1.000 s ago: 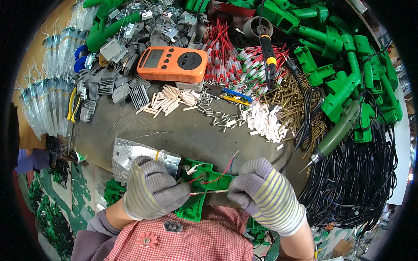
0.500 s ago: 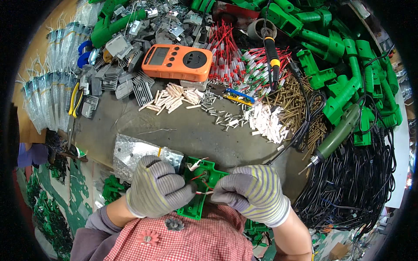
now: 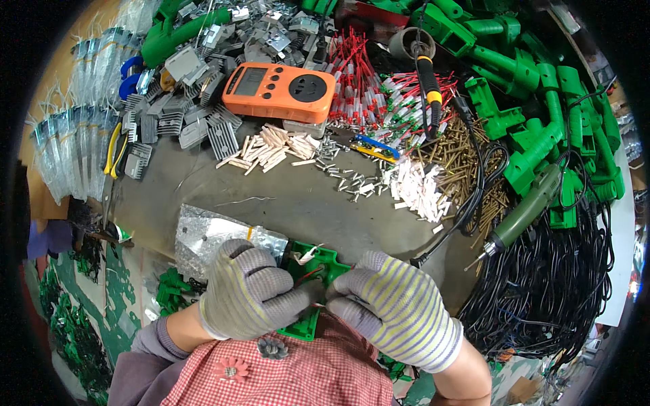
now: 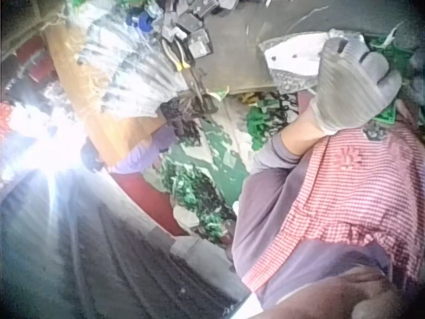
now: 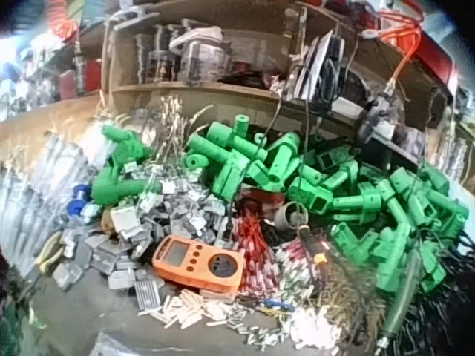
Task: Soldering wires and electronic components inside a green plastic housing on a workbench.
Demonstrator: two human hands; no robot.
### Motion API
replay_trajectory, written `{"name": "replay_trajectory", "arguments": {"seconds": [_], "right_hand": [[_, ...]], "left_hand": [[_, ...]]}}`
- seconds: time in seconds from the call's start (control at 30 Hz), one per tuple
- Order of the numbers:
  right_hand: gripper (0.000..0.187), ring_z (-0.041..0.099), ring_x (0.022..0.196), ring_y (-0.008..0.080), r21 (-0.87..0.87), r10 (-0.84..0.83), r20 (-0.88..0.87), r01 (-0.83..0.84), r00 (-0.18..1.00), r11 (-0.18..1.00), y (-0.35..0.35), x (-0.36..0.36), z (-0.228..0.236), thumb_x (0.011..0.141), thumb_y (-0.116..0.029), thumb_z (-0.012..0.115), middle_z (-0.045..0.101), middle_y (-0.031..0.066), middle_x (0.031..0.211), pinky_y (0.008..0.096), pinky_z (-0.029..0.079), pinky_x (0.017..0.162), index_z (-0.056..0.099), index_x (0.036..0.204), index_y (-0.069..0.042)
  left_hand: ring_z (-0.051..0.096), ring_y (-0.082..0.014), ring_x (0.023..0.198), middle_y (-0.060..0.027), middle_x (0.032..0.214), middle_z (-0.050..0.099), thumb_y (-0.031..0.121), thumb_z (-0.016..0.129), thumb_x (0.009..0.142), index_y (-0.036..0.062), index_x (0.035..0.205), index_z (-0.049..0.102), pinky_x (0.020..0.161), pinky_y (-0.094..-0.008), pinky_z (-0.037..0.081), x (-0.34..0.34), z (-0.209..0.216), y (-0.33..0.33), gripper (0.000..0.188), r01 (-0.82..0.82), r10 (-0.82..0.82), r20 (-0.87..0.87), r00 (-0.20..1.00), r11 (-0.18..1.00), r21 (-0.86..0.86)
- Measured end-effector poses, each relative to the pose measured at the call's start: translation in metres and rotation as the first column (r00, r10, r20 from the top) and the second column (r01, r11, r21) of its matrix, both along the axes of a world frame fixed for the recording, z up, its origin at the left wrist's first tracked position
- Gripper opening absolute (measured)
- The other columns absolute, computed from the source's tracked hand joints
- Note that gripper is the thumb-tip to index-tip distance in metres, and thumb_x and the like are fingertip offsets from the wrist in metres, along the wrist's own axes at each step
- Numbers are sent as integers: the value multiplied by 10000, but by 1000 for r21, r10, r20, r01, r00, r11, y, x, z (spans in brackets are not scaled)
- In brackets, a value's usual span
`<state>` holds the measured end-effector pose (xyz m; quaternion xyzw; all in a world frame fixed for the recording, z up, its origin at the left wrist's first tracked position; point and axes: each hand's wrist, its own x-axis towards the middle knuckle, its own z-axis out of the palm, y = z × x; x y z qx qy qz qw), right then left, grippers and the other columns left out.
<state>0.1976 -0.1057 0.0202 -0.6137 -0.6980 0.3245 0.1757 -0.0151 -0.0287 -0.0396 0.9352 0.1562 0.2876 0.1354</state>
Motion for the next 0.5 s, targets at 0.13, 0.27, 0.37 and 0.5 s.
{"name": "replay_trajectory", "arguments": {"seconds": [0.13,0.27,0.37,0.5], "right_hand": [[197,613,762,326,-19,-9,-43,8,999,1000,-2,2,1,823,-247,725,602,105,821,398,494,660,684,913,-77],[185,600,678,307,-67,-113,-65,109,991,992,-3,-4,6,765,-188,772,579,90,752,384,485,602,680,867,-64],[178,594,637,290,-25,-157,-40,156,987,987,-6,-7,5,733,-173,785,571,73,724,381,480,575,676,832,-74],[183,595,619,274,155,-91,117,72,989,985,-10,-9,-1,688,-180,789,570,52,710,382,475,559,675,813,-110]], "left_hand": [[469,-129,609,84,654,421,274,721,592,261,737,700,540,-341,353,2,-6,-1,148,-12,11,88,996,1000,9],[478,-134,622,83,651,416,294,739,568,258,736,702,545,-342,360,2,-3,-1,175,-12,10,65,998,1000,28],[490,-146,640,80,668,437,321,766,537,256,738,706,554,-354,372,5,-3,-1,220,-6,6,17,1000,1000,7],[492,-165,647,64,690,450,336,794,508,242,753,710,582,-373,388,10,-2,0,276,24,-19,45,999,994,-107]]}}
